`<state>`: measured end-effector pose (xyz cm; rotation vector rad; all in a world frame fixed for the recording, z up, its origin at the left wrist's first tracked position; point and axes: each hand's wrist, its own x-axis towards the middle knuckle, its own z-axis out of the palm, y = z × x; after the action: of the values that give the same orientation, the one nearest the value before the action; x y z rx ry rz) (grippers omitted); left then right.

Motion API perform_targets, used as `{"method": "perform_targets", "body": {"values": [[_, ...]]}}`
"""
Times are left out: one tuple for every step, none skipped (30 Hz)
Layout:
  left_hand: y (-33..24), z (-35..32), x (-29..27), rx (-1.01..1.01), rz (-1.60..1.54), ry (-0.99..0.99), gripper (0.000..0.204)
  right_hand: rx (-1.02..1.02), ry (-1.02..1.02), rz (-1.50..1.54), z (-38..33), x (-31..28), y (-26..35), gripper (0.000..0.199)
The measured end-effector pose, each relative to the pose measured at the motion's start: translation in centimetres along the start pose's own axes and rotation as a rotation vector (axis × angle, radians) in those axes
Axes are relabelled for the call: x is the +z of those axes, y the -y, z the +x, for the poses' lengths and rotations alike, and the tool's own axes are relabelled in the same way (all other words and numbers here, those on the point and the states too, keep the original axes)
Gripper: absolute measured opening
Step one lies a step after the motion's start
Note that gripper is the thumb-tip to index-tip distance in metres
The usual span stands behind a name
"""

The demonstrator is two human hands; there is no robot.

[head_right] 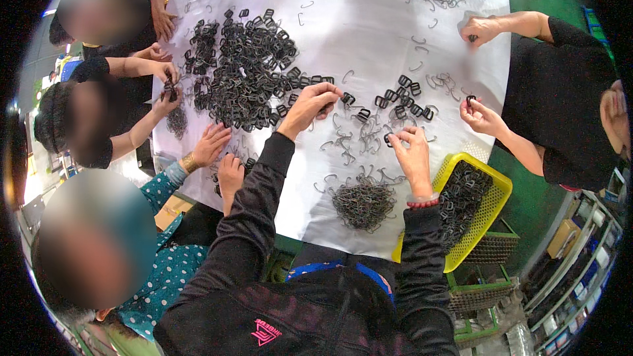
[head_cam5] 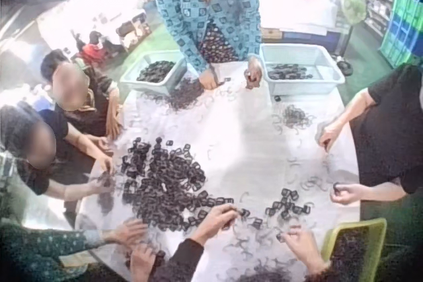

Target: The person sits at a table with several others and repeatedly picks up small black electronic components and wire loops from a white sheet, then places them into a yellow basket. The group works together to sort and collect the parts throughout the clip.

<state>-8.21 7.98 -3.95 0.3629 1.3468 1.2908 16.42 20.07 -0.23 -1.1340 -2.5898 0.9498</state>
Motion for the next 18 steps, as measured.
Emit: {"method": "perform_targets", "body": {"values": [[0.2, 1.1, 0.2, -0.048, 0.309, -0.066, 0.015, 0.052, 0.003, 0.231, -0.4, -0.9, 0.3, 0.022], [0.5, 1.9, 0.5, 0.208, 0.676, -0.102, 0.016, 0.185, 0.042, 0.447, -1.1, -2.1, 0.6, 0.022], [0.8, 2.3, 0.8, 0.471, 1.048, -0.139, 0.017, 0.252, 0.071, 0.707, -1.7, -3.0, 0.9, 0.023], [1.1, 2.6, 1.0, 0.447, 1.082, -0.145, 0.018, 0.333, 0.126, 0.954, -1.9, -3.6, 1.2, 0.019], [1.2, 2.7, 1.2, 0.433, 1.123, -0.161, 0.02, 0.408, 0.137, 1.168, -2.0, -4.1, 1.3, 0.019], [1.2, 2.7, 1.4, 0.362, 1.169, -0.153, 0.021, 0.442, 0.148, 1.393, -2.0, -4.7, 1.1, 0.018], [1.1, 2.5, 1.5, 0.313, 1.197, -0.144, 0.024, 0.457, 0.162, 1.629, -2.0, -5.1, 0.7, 0.018], [0.9, 2.2, 1.5, 0.352, 1.189, -0.129, 0.023, 0.421, 0.111, 1.646, -1.8, -4.8, 0.3, 0.018], [0.5, 1.8, 1.4, 0.322, 1.184, -0.097, 0.022, 0.459, 0.099, 1.634, -1.5, -4.6, -0.2, 0.017], [0.2, 1.3, 1.4, 0.193, 1.0, -0.078, 0.021, 0.48, 0.096, 1.628, -1.2, -4.4, -1.0, 0.016], [-0.1, 0.7, 1.3, 0.106, 0.8, -0.057, 0.021, 0.5, 0.088, 1.622, -0.9, -4.2, -1.8, 0.015], [-0.3, 0.3, 1.3, -0.024, 0.601, -0.05, 0.023, 0.57, 0.104, 1.573, -0.1, -3.8, -2.6, 0.016], [-0.4, 0.0, 1.4, -0.002, 0.814, -0.06, 0.024, 0.539, 0.09, 1.201, 0.7, -2.7, -3.2, 0.018], [-0.4, -0.4, 1.4, 0.066, 1.002, -0.084, 0.025, 0.518, 0.067, 0.807, 1.7, -1.4, -3.5, 0.021], [-0.4, -0.7, 1.4, 0.076, 1.201, -0.109, 0.026, 0.483, 0.049, 0.394, 2.6, -0.2, -3.6, 0.024], [-0.4, -1.1, 1.5, 0.093, 1.084, -0.096, 0.026, 0.355, -0.007, 0.256, 3.6, 0.8, -3.7, 0.026], [-0.4, -1.4, 1.6, 0.17, 1.025, -0.052, 0.025, 0.245, -0.062, 0.101, 4.4, 2.0, -3.6, 0.028], [-0.5, -1.6, 1.5, 0.058, 0.952, -0.043, 0.023, 0.149, -0.105, -0.047, 4.3, 2.9, -3.6, 0.031]]}}
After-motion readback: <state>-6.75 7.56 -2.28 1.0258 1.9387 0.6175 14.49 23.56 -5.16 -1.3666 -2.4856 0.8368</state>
